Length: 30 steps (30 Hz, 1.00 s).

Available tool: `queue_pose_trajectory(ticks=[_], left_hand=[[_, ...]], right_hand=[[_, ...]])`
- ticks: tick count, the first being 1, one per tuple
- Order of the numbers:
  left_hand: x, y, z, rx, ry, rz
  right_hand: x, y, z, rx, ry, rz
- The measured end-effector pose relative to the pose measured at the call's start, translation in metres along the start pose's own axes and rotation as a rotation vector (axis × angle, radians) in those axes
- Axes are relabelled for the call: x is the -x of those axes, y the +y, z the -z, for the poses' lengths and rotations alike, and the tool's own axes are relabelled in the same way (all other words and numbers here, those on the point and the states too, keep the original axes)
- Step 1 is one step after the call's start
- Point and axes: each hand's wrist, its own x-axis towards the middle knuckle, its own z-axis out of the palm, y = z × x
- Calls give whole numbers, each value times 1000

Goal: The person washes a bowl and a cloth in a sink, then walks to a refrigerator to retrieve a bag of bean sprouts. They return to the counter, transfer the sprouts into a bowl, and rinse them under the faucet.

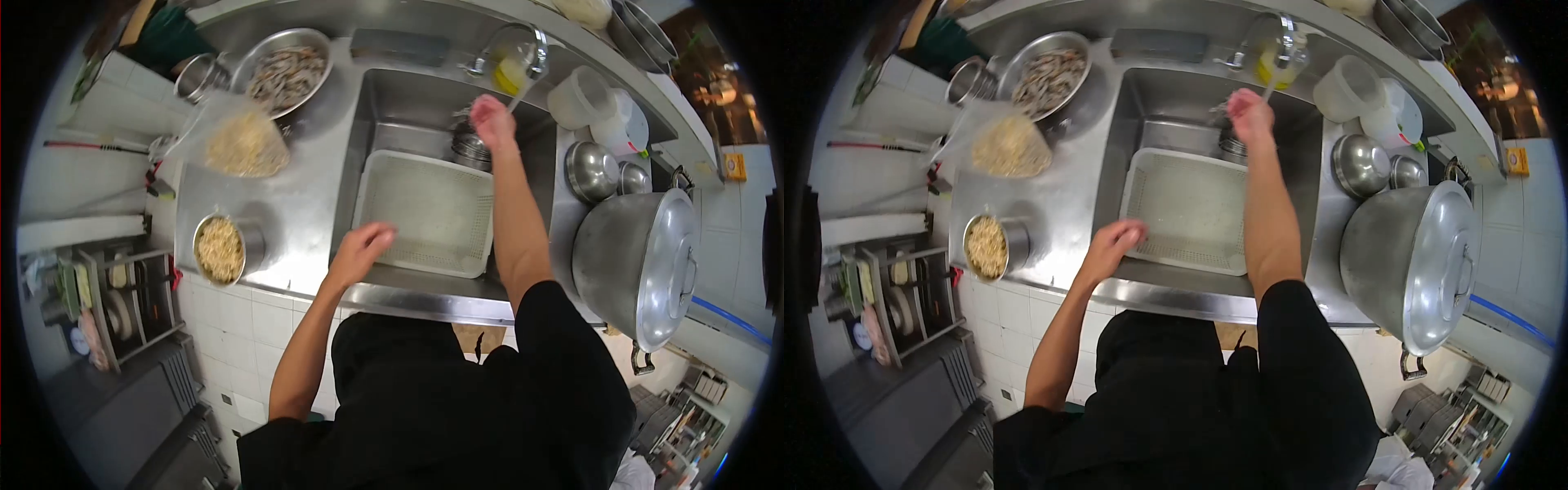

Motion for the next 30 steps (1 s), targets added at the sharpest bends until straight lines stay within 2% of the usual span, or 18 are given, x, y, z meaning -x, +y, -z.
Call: queue_pose_trajectory(ticks=[2,4,5,8,10,12,14,17,18,19,20,21,22,23,24,25,28,30], left_hand=[[-77,20,-29,234,-44,38],[-152,33,-62,619,12,69],[-186,38,-73,810,13,135],[-261,34,-112,1206,96,282],[-308,15,-145,1276,-27,334],[-342,66,-164,994,-217,342],[-356,96,-158,360,-300,230],[-347,108,-139,-701,-221,-229],[-323,109,-122,-722,-172,-285],[-306,100,-100,-427,-275,-253],[-289,85,-81,-126,-367,-224],[-272,50,-69,-32,-289,-114],[-249,10,-60,68,-207,-7],[-202,-13,-57,-651,20,-50],[-168,-29,-50,-1135,-166,146],[-139,-52,-45,-1249,-354,157],[-52,-42,-32,-781,-79,88],[-22,-27,-10,-691,171,63]], right_hand=[[38,-13,-47,-6,187,-155],[49,-14,-51,34,168,-18],[58,-17,-55,364,50,-90],[28,-88,-47,1440,-823,-90],[-9,-134,-53,1314,-546,-335],[-55,-150,-103,1639,-647,-117],[-65,-127,-108,1662,-724,-106],[-63,-109,-110,1525,-714,-200],[-64,-109,-101,1431,-633,-213],[-65,-111,-90,1340,-549,-228],[-59,-104,-58,978,-513,-157],[-42,-92,-35,617,-463,-94],[-2,-75,-50,401,-302,-2],[18,-41,-36,86,-85,43],[22,2,6,-19,-234,38],[28,60,36,212,-50,-195],[105,132,-11,1825,-743,-137],[124,133,-119,1516,-375,101]])
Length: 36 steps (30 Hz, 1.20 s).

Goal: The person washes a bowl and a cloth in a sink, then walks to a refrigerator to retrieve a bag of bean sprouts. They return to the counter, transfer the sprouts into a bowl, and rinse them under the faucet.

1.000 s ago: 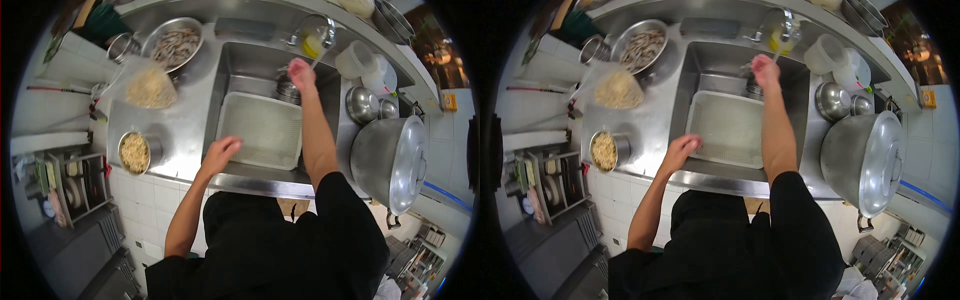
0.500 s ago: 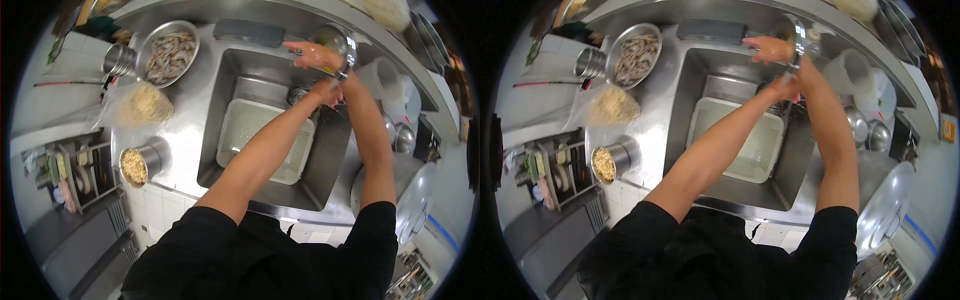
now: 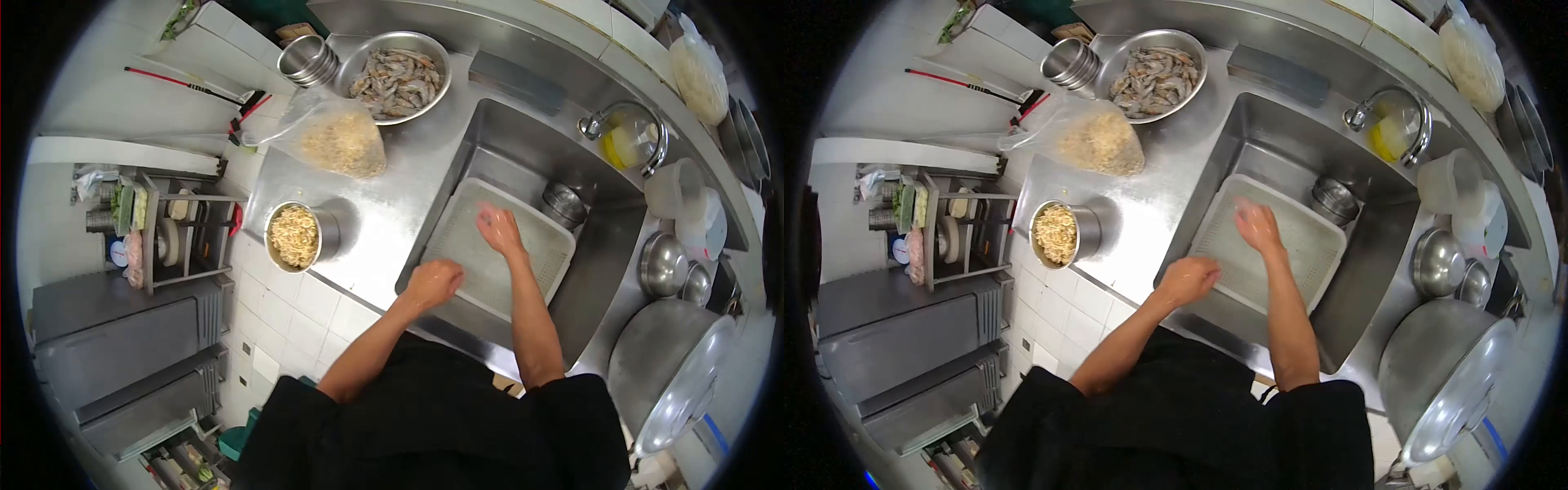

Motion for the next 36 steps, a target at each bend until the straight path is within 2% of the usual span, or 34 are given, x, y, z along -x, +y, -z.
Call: queue_pose_trajectory(ticks=[2,3,4,5,7,9,10,12,13,15,17,18,19,21,22,24,27,28,30,31,33,36], left_hand=[[19,-1,43,-16,272,25],[23,1,73,-78,434,17],[28,2,99,-78,619,-1],[32,0,129,-132,736,-31],[45,-11,176,-161,857,104],[63,-34,205,-140,915,162],[68,-43,217,-118,946,186],[91,-55,229,20,868,245],[98,-60,232,91,825,273],[98,-67,228,219,837,83],[90,-72,220,323,765,-72],[82,-62,221,201,736,-110],[75,-46,221,78,708,-148],[64,-34,221,-9,489,-157],[58,-36,218,19,289,-131],[47,-42,199,146,111,-188],[33,-71,124,458,187,-412],[25,-76,108,555,212,-491],[23,-60,110,670,168,-608],[22,-49,117,683,110,-652],[26,-37,126,682,92,-626],[38,-33,130,625,193,-394]], right_hand=[[-42,-71,-17,-186,148,209],[-63,-115,-21,-111,357,457],[-84,-160,-19,-97,340,527],[-104,-203,-25,44,409,506],[-132,-261,-61,134,440,442],[-154,-292,-100,198,187,482],[-160,-293,-120,36,164,464],[-175,-290,-146,-275,115,425],[-165,-292,-135,-531,167,348],[-120,-278,-113,-1039,258,175],[-75,-274,-81,-1263,286,276],[-58,-280,-66,-1369,298,343],[-40,-291,-58,-1198,347,368],[-6,-311,-49,-860,436,403],[9,-319,-48,-852,406,422],[33,-328,-47,-842,348,456],[49,-309,-53,-837,343,362],[52,-307,-48,-893,271,332],[66,-300,-39,-1011,115,259],[72,-299,-35,-982,134,275],[85,-300,-28,-928,160,302],[88,-285,-25,-913,223,365]])
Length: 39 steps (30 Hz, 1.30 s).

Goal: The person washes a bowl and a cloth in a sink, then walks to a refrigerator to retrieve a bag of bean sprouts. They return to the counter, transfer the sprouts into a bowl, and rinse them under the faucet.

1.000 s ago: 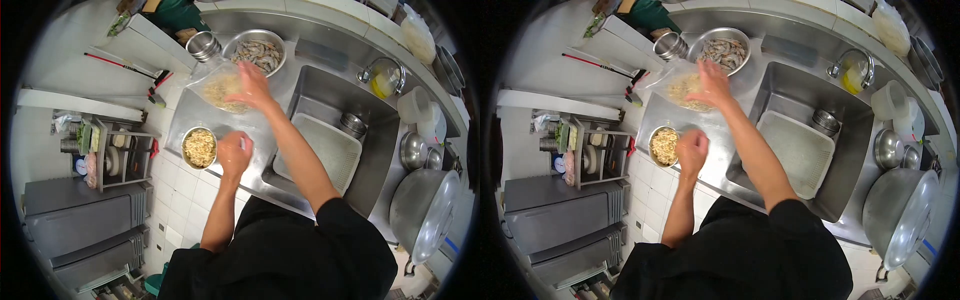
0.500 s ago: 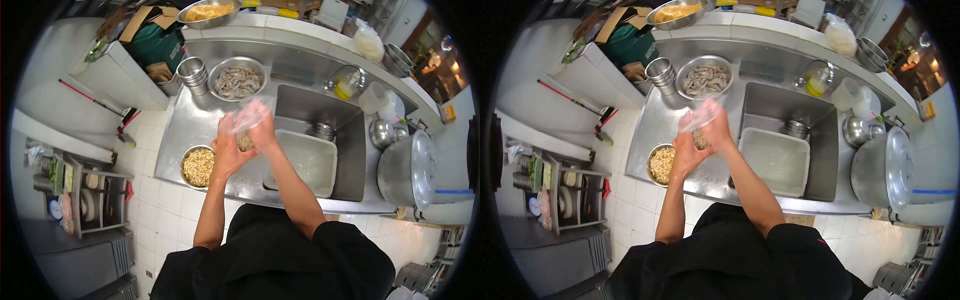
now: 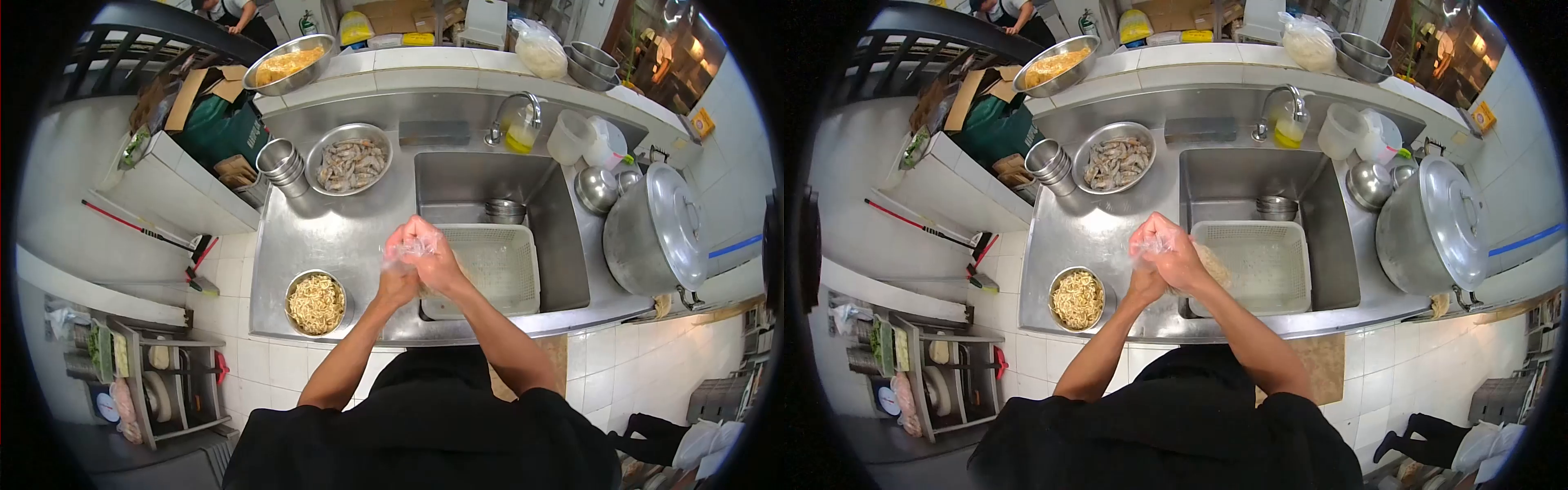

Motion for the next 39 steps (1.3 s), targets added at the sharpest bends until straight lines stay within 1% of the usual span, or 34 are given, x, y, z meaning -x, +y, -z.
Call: queue_pose_trajectory(ticks=[2,3,5,6,7,8,10,12,13,14,15,16,17,19,20,21,23,24,26,28,29,30,31,32,33,34,36,37,38,39], left_hand=[[5,16,11,-94,88,172],[4,21,18,72,157,277],[-3,26,28,406,297,487],[-6,25,26,458,285,500],[-10,22,25,513,284,516],[-9,18,27,567,295,532],[-5,46,21,220,246,381],[6,35,8,-339,116,167],[12,30,4,-525,23,3],[17,27,4,-704,-80,-164],[15,31,12,-621,-99,-163],[11,42,21,-538,-118,-167],[12,53,29,-450,-142,-163],[10,77,46,-91,-1,-31],[9,83,56,89,63,30],[9,78,67,-27,128,20],[9,45,65,175,168,336],[8,23,63,274,188,486],[16,-26,44,992,-68,783],[30,-50,14,1268,-319,862],[33,-66,1,1459,-432,841],[32,-82,-10,1645,-555,816],[25,-80,-14,1828,-686,787],[19,-79,-17,1772,-538,725],[11,-64,-17,1714,-392,660],[4,-52,-15,1651,-248,594],[-1,-42,12,1466,-218,366],[-3,-41,22,1376,-200,256],[-10,-51,27,1531,-357,33],[-20,-74,30,1668,-516,-201]], right_hand=[[7,2,3,149,87,132],[10,4,5,225,128,194],[18,19,13,329,39,115],[25,32,14,374,-8,66],[27,46,11,499,-51,17],[29,60,9,544,-32,14],[22,85,-3,627,-15,34],[23,148,1,745,94,356],[19,173,9,828,112,437],[18,176,4,605,187,357],[18,177,-1,370,273,300],[19,167,-11,-169,392,66],[18,167,-7,-24,405,51],[9,164,26,281,425,35],[12,162,37,43,414,-1],[9,150,48,-194,400,-26],[4,110,53,-446,298,-5],[7,76,48,-460,214,42],[-1,28,41,-455,24,125],[-7,-7,37,-412,-179,188],[-6,-26,30,-267,-22,-10],[-14,-30,30,-23,-11,-85],[-24,-34,31,223,5,-159],[-33,-39,34,472,22,-238],[-41,-46,35,553,54,-159],[-49,-53,37,630,87,-79],[-57,-66,38,779,159,71],[-59,-75,31,762,194,65],[-58,-88,22,614,155,-1],[-54,-102,10,463,115,-63]])
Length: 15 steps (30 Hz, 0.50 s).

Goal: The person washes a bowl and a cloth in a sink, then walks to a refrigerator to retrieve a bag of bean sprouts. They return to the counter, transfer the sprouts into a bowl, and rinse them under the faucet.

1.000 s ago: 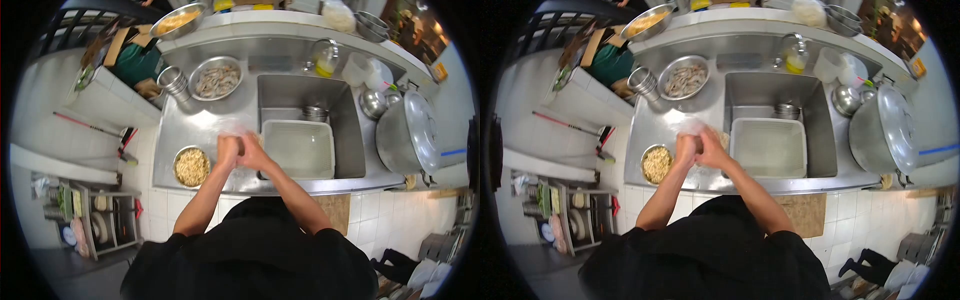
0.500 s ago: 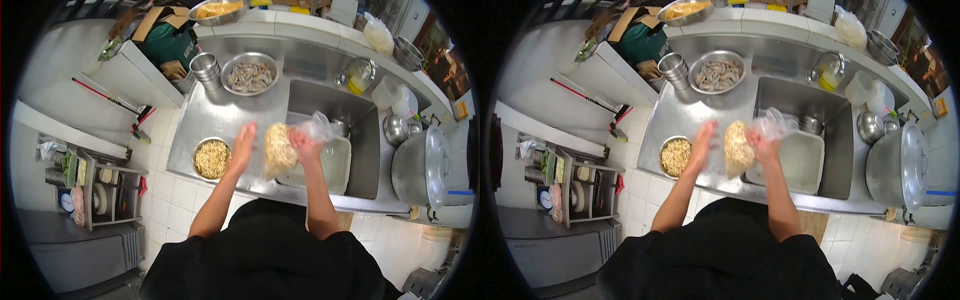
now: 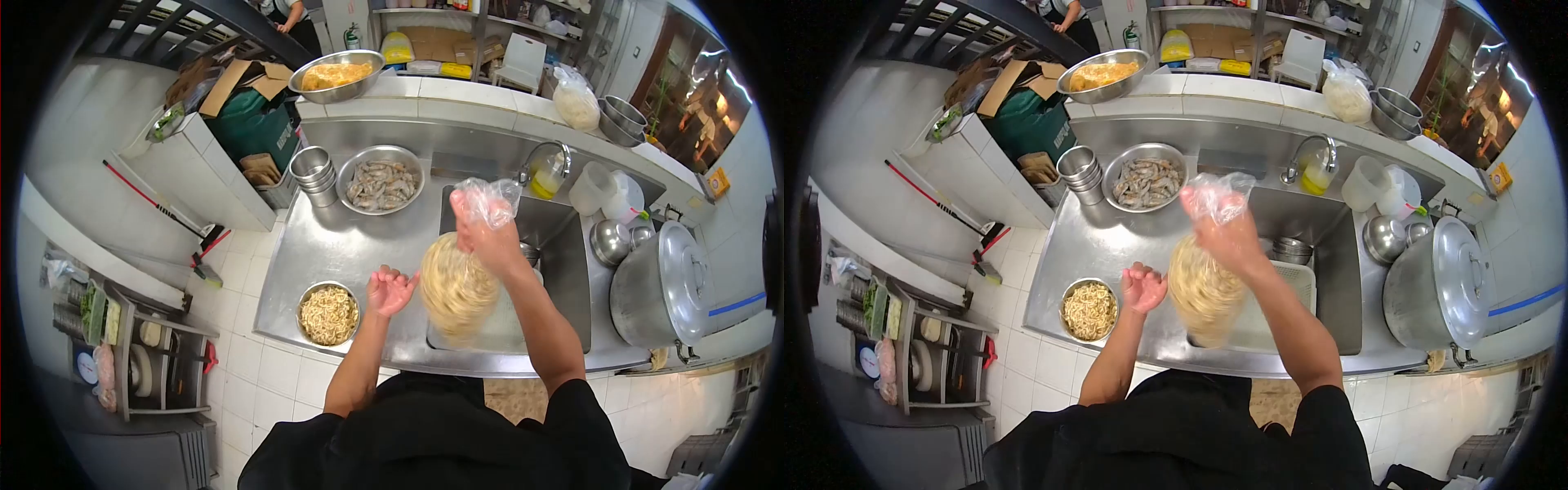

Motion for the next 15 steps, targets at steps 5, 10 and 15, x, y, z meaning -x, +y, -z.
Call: queue_pose_trajectory(ticks=[5,10,15], left_hand=[[-28,-32,1,-117,506,477],[-63,-63,-30,92,282,655],[-68,-58,-53,-49,616,315]], right_hand=[[14,-39,7,-373,-388,128],[-33,-42,35,195,-162,131],[-98,25,59,875,265,482]])
